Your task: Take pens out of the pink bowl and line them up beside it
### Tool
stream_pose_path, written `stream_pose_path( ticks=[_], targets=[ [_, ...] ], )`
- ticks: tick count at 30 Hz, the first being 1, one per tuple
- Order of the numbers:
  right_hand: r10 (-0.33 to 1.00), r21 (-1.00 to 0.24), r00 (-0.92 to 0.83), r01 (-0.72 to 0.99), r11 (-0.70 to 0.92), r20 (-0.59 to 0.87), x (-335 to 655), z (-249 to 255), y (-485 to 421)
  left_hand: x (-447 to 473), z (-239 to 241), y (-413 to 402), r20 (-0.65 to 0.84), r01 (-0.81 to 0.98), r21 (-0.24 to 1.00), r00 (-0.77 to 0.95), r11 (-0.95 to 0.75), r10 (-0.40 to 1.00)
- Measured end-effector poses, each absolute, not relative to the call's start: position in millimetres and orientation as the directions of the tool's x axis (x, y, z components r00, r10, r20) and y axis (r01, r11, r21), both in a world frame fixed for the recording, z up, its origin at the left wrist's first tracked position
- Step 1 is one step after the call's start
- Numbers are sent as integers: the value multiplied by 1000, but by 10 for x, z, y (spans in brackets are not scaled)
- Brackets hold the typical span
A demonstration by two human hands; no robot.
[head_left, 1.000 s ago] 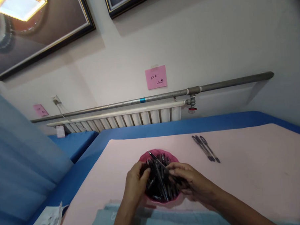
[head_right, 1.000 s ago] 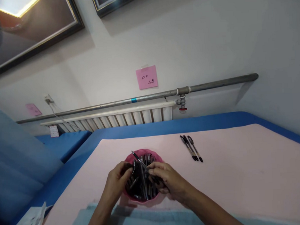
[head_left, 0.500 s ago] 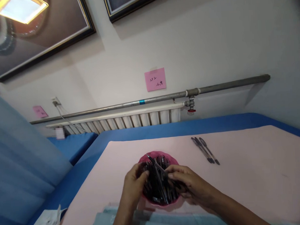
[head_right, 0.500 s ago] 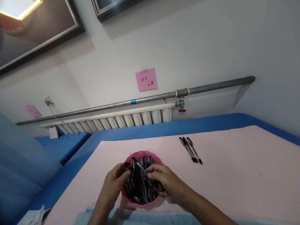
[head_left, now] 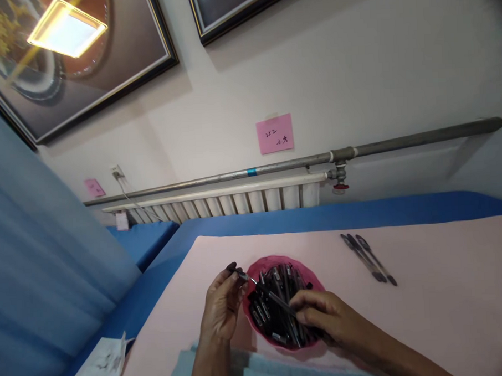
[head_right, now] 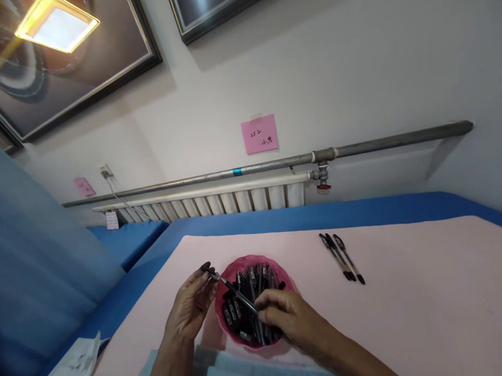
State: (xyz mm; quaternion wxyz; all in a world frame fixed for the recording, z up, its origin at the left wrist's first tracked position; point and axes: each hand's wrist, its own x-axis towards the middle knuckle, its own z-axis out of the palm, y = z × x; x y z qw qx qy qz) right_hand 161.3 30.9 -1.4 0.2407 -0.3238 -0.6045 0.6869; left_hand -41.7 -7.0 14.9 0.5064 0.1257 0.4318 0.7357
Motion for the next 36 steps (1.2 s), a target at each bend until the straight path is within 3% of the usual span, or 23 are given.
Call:
stream_pose_path(
  ticks=[10, 20, 24, 28, 30, 36],
  targets=[
    [741, -995, -667, 91, -31, -85, 1615, 58, 290, -418, 109, -82, -205, -560, 826, -417, -72, 886],
    [776, -992, -621, 115, -46, -108, 1565, -57, 246, -215, 31, -75, -214, -476, 878, -287, 55, 934],
    [887, -985, -461, 134, 106, 33, 1812, 45, 388, -208, 29, -72, -230, -459, 886, -312, 66, 922],
    [995, -912, -51, 397, 104, 91, 2407, 79, 638, -209, 3, -78, -277, -420, 897, -286, 139, 917],
    [986, -760, 77, 647, 62, 146, 2709, 39, 752, -196, -1, -83, -291, -405, 900, -289, 159, 912],
    [983, -591, 127, 806, -22, 136, 3080, -143, 1000, -169, 46, -97, -327, -414, 891, -304, 185, 895]
  ],
)
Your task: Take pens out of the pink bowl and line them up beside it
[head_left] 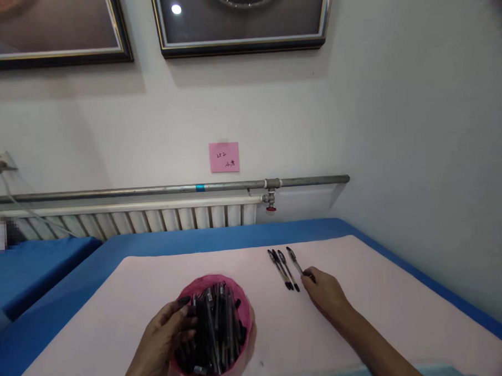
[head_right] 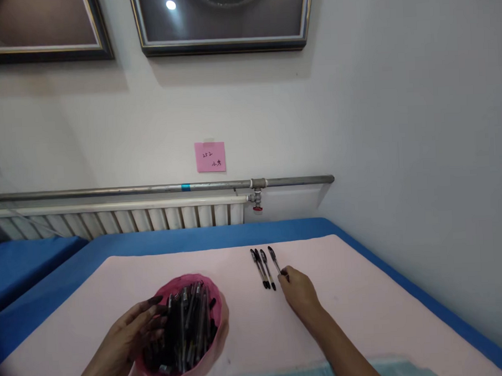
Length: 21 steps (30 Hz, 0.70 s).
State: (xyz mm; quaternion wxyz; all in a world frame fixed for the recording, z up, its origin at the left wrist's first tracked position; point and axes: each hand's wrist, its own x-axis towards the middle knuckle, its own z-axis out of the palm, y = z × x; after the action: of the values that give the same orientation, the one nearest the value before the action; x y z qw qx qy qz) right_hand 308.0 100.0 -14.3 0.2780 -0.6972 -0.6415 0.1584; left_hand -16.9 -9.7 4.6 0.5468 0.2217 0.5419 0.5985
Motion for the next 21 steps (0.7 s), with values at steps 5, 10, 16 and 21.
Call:
stream_pose_path(
  ticks=[5, 10, 16, 21],
  targets=[
    [991, -500, 72, 866, -4, 116, 3028, -229, 1130, -151, 51, -88, -326, -394, 899, -308, 192, 894],
    [988, -476, 47, 879, 29, 145, 3049, -267, 1144, -153, 48, -91, -280, -363, 920, -340, 150, 898],
    [973, -538, 74, 841, 58, 219, 3115, -307, 1039, -263, 18, -93, -8, -161, 982, -558, -99, 830],
    [953, -611, 140, 790, 56, 270, 3112, -285, 896, -295, -121, -177, 205, 173, 978, -668, -118, 715]
  ],
)
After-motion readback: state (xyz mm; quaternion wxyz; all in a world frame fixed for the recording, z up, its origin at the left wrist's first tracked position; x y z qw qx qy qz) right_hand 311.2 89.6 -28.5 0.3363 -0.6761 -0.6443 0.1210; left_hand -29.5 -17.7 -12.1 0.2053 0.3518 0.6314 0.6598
